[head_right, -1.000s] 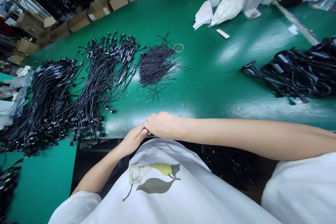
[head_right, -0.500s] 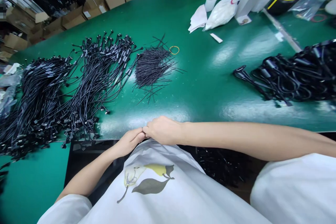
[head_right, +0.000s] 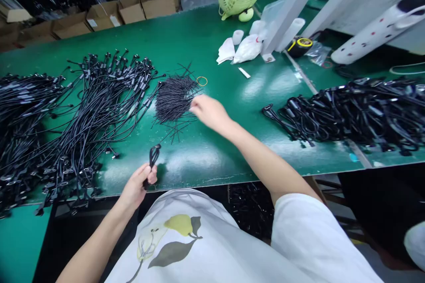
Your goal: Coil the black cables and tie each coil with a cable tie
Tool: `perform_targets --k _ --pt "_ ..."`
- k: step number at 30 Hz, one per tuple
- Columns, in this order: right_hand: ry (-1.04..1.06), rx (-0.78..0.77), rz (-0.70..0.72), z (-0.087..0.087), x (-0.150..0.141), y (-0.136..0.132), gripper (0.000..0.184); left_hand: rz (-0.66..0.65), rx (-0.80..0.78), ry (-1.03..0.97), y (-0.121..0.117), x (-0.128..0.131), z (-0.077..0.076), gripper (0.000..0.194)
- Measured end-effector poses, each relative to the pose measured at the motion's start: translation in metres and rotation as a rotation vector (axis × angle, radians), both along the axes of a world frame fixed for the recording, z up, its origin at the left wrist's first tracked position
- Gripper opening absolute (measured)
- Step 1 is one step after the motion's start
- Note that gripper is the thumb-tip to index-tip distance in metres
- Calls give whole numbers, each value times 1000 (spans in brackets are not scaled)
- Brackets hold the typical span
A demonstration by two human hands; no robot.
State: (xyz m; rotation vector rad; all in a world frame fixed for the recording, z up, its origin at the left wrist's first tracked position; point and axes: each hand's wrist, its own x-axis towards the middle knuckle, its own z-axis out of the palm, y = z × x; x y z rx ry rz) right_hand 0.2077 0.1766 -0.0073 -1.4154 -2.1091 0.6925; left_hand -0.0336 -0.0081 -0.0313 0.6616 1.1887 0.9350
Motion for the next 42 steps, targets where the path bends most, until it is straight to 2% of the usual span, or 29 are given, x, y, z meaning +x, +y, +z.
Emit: perform_targets --k 2,4,7,9,11,13,15,16,17,18,20,23,26,28,32,36,39,42 --pt "-34 -10 -217 -14 23 31 15 64 -14 -79 4 -4 4 35" --pt "-63 -41 -246 -27 40 49 22 84 -11 -134 8 -4 9 33" --pt "-64 -54 -248 -31 49 49 26 123 1 -209 12 0 14 32" --pt "-41 -43 -251 -25 45 33 23 140 21 -237 15 4 18 32" --pt "-4 -53 -217 -18 33 5 14 132 51 -243 17 8 20 31" --pt "107 -175 -89 -14 9 -32 4 114 75 -245 19 13 21 38" --pt "344 -449 116 -15 -22 -70 15 95 88 -246 20 18 19 51" --pt "421 -529 180 -17 -37 -87 18 88 101 -230 21 19 17 54" --pt "473 -567 221 -19 -51 -101 20 84 126 -192 21 20 14 53" --pt "480 -542 238 -21 -63 -112 19 84 165 -129 21 20 11 49" --pt "377 -341 257 -23 -78 -125 15 85 262 78 20 17 6 41" --pt "21 236 327 -20 -82 -126 18 71 434 495 17 10 3 37" --pt "-256 837 497 -11 -80 -116 21 -25 588 816 15 1 5 39" --pt "-336 1064 663 -2 -79 -109 20 -106 606 862 15 -5 5 40" --pt "-512 1176 906 15 -80 -103 21 -196 465 648 15 -13 3 40" --pt "-545 1266 1035 28 -84 -103 28 -148 388 444 15 -16 2 40" --pt "-553 1289 1042 33 -88 -101 35 -125 373 391 15 -15 0 29" --pt "-629 1256 1017 36 -92 -99 30 -115 310 287 15 -14 -4 28"
